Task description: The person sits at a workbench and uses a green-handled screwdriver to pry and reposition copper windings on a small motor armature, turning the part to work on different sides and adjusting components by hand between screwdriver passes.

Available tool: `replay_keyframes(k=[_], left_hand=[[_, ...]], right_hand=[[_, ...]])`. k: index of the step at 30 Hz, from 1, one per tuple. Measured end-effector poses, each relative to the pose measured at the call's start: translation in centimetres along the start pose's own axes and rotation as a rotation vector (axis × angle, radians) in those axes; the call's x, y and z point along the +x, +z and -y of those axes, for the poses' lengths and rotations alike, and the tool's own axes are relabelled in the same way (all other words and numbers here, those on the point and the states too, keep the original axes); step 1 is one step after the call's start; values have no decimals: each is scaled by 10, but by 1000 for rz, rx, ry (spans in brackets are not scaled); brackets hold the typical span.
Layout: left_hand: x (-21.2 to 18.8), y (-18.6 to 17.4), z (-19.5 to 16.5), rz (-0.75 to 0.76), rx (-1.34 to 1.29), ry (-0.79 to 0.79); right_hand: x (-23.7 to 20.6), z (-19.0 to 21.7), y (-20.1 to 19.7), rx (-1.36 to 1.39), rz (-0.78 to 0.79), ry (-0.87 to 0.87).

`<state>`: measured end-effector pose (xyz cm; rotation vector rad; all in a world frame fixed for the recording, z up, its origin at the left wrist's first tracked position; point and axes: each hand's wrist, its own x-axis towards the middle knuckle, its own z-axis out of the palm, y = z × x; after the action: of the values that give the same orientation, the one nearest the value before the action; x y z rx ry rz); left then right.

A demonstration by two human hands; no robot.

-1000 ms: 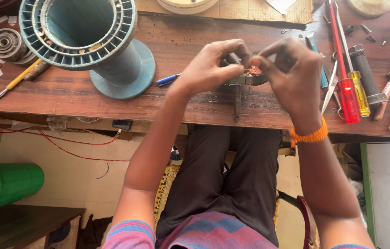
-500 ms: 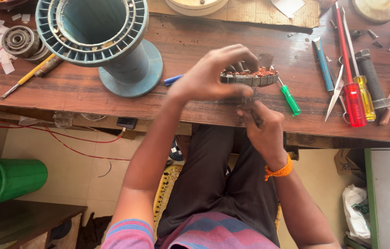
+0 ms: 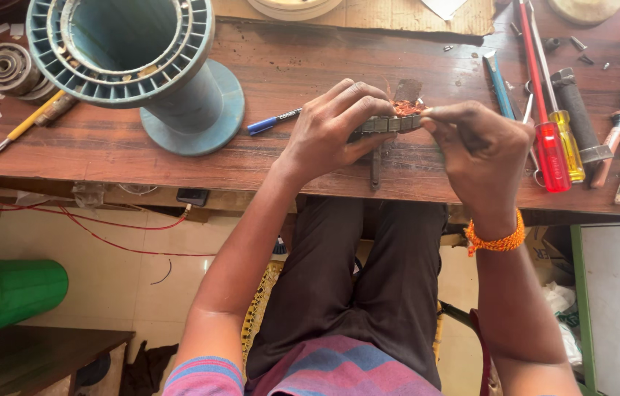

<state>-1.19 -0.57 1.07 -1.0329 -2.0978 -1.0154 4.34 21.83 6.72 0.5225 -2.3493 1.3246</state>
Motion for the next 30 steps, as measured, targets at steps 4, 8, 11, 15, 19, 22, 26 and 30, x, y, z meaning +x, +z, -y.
replay_keyframes(k=[4,8,11,15,19,22,26,30], left_hand=[[-2,1,-4,-26,3,-20],[6,3,-11,-49,-145,-248],[22,8,-8,29,-319,-463],[38,9,6,121,-483,-566],[32,-13,19,250,-616,-452],[25,-30,26,320,-762,-443],[32,-36,38,406,-698,-307],[37,-38,43,426,-622,-141]], right_hand=[[21,4,8,-129,19,-33],[39,-8,18,-122,48,-109],[45,-17,25,-125,42,-145],[47,-14,26,-243,26,-105],[30,5,22,-200,90,-97],[8,21,28,-112,114,-112],[-3,26,41,-156,119,26],[-9,18,48,-131,121,75]])
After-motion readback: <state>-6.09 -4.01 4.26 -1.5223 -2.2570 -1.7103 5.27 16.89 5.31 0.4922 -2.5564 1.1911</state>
